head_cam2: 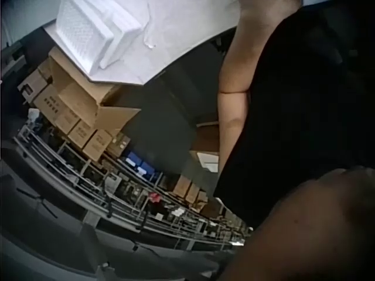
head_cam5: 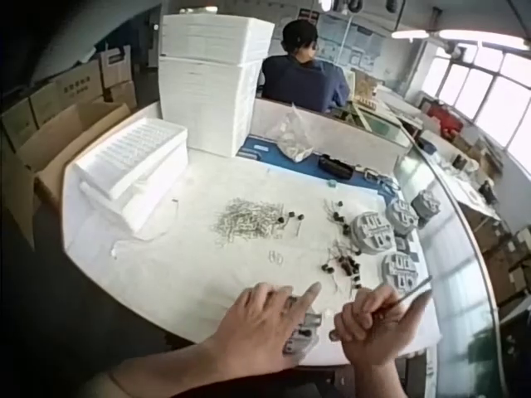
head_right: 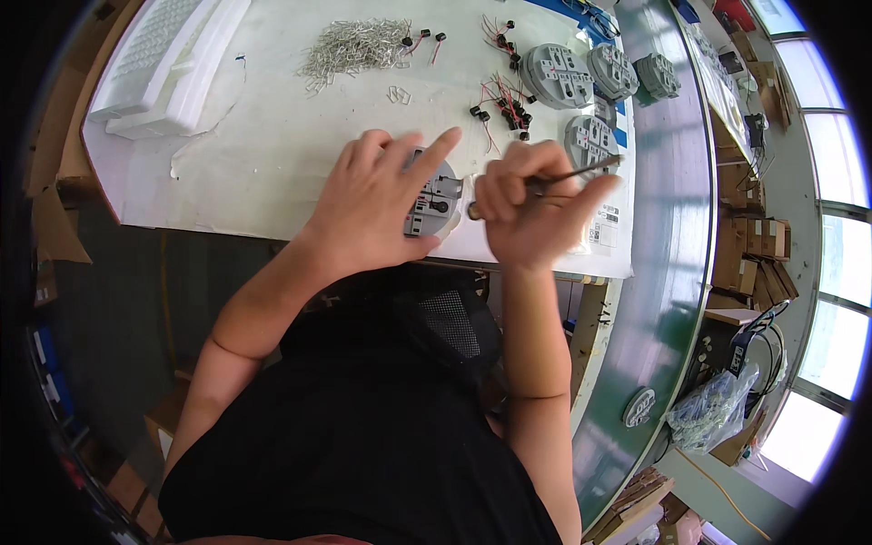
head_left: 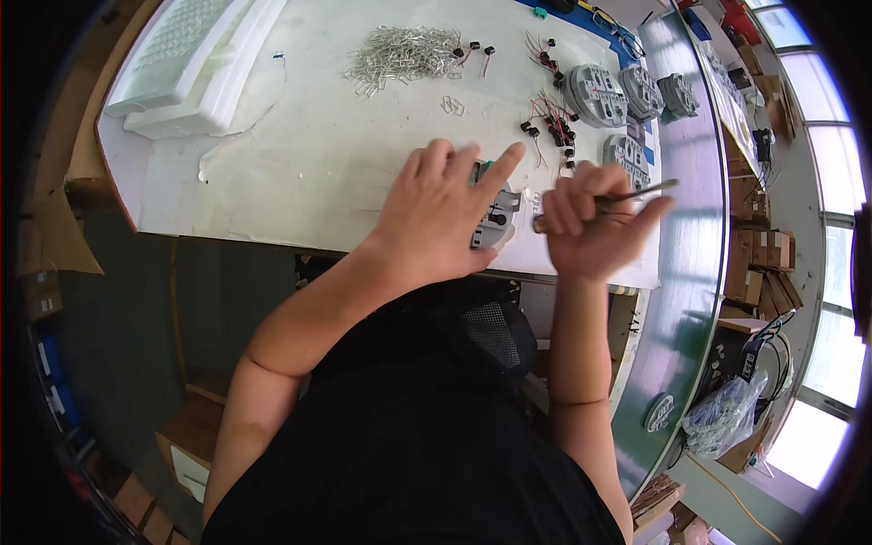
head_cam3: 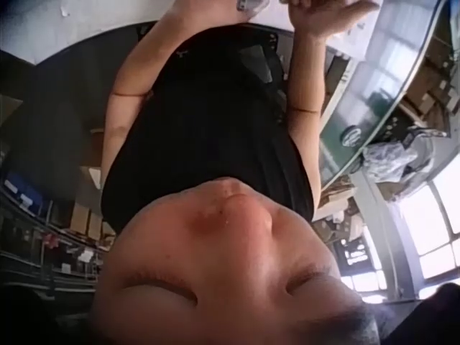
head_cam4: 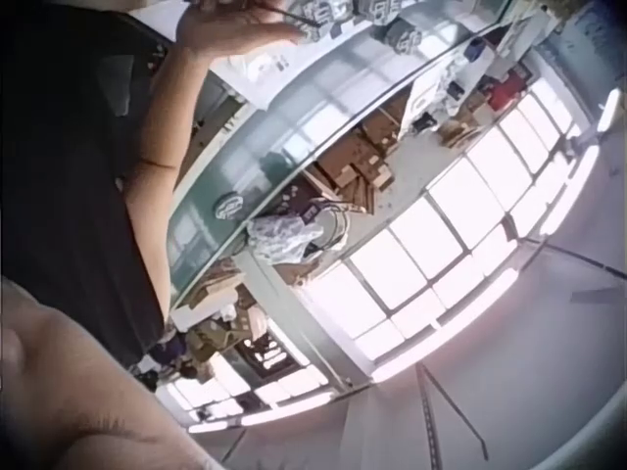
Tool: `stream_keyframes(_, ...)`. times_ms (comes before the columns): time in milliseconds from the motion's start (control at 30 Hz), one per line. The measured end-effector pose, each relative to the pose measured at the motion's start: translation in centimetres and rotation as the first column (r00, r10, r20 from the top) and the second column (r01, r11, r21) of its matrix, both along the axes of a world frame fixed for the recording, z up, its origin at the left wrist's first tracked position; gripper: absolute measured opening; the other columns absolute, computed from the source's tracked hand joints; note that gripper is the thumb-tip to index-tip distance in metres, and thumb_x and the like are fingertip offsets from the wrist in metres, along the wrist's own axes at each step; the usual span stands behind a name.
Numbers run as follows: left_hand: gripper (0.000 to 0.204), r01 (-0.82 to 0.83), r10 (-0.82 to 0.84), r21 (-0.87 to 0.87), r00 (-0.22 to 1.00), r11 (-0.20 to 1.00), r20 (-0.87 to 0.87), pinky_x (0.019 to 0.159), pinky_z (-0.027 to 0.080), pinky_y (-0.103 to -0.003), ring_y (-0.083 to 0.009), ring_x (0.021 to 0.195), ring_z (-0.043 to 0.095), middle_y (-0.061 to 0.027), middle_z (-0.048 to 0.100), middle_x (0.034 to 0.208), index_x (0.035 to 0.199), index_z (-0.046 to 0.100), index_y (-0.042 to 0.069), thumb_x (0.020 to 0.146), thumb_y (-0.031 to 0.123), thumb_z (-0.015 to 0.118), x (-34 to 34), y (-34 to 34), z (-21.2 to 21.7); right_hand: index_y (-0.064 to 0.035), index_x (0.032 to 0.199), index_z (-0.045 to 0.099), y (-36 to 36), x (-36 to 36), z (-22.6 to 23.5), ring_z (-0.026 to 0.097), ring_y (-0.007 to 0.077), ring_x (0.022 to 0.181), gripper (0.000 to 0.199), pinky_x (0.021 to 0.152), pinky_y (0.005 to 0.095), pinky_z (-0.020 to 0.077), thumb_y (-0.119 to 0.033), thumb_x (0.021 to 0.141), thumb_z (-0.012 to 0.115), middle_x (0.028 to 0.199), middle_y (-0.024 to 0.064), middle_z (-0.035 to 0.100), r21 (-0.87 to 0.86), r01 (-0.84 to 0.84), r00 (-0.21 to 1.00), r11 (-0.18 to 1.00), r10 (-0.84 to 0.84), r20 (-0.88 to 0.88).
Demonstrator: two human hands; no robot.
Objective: Manually inserting and securing small electronic components and wires into a circular grey housing unit at a workbench.
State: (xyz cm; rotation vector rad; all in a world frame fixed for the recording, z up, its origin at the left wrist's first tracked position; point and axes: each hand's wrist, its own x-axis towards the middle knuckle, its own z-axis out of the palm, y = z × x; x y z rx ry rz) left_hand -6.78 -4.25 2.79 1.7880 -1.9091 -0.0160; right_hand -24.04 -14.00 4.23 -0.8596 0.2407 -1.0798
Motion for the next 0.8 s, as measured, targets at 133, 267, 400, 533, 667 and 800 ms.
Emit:
stream_keyframes(133, 0.114, 0.190, -0.174, 0.084, 0.971, 0.978, -0.165, 0.107, 0.052, -0.045, -0.0363, 0.128, 0.052, -0.0156, 0.049, 0.145, 0.166, 0.038, 0.019, 0.067, 0.030, 0.096, -0.1, -1.3, 1.4, -0.0047, 0.087, 0.056, -0.3, -3.9, 3.0, 0.042, 0.0131, 0.053, 0.063, 0.050, 0.0304, 0.0358, -0.058, 0.115, 0.038, 0.067, 0.0017, 0.046, -0.117, -0.006, 0.973, 0.993, -0.022, -0.231)
stream_keyframes(267, 0.115, 0.240, -0.310, -0.200, 0.804, 0.950, -0.508, 0.109, 0.050, -0.050, -0.0403, 0.127, 0.054, -0.0194, 0.048, 0.142, 0.166, 0.035, 0.012, 0.070, 0.027, 0.095, 0.5, -0.6, -0.7, -0.0014, 0.082, 0.061, 0.3, -5.4, 3.4, 0.054, 0.0181, 0.057, 0.058, 0.053, 0.0354, 0.0415, -0.048, 0.114, 0.049, 0.065, 0.0060, 0.055, -0.343, 0.016, 0.598, 0.939, -0.284, -0.750)
stream_keyframes(400, 0.119, 0.126, -0.182, -0.146, 0.853, 0.981, -0.490, 0.105, 0.055, -0.046, -0.0385, 0.128, 0.058, -0.0180, 0.045, 0.146, 0.168, 0.033, 0.012, 0.066, 0.007, 0.095, 1.4, 1.5, -2.6, 0.0000, 0.077, 0.063, 0.4, -4.8, 2.4, 0.061, 0.0276, 0.060, 0.052, 0.057, 0.0406, 0.0457, -0.040, 0.110, 0.061, 0.065, 0.0111, 0.061, -0.493, -0.258, 0.194, 0.831, -0.455, -0.869)
stream_keyframes(533, 0.116, 0.205, -0.177, 0.004, 0.855, 0.979, -0.487, 0.106, 0.052, -0.050, -0.0382, 0.125, 0.058, -0.0221, 0.055, 0.141, 0.168, 0.030, 0.010, 0.073, 0.023, 0.094, 3.1, 2.7, -1.6, -0.0012, 0.075, 0.065, 0.9, -3.3, 2.2, 0.064, 0.0368, 0.066, 0.045, 0.060, 0.0459, 0.0490, -0.036, 0.104, 0.069, 0.069, 0.0159, 0.065, -0.546, -0.464, 0.066, 0.697, -0.588, -0.806)
stream_keyframes(667, 0.114, 0.239, -0.170, 0.092, 0.867, 0.967, -0.469, 0.100, 0.054, -0.047, -0.0358, 0.115, 0.064, -0.0205, 0.066, 0.127, 0.166, 0.037, 0.007, 0.071, 0.030, 0.097, 3.5, 1.7, -0.9, -0.0037, 0.076, 0.067, 1.5, -1.9, 2.3, 0.064, 0.0404, 0.067, 0.041, 0.060, 0.0487, 0.0494, -0.036, 0.101, 0.071, 0.072, 0.0167, 0.065, -0.528, -0.576, 0.046, 0.624, -0.620, -0.783)
stream_keyframes(800, 0.109, 0.209, -0.101, 0.134, 0.825, 0.969, -0.556, 0.096, 0.054, -0.045, -0.0336, 0.104, 0.067, -0.0166, 0.072, 0.108, 0.158, 0.049, 0.003, 0.068, 0.038, 0.099, 3.4, 1.2, -2.2, -0.0048, 0.076, 0.066, 2.0, -0.9, 2.0, 0.064, 0.0378, 0.063, 0.040, 0.058, 0.0480, 0.0481, -0.035, 0.101, 0.072, 0.072, 0.0135, 0.063, -0.533, -0.625, 0.004, 0.570, -0.681, -0.732)
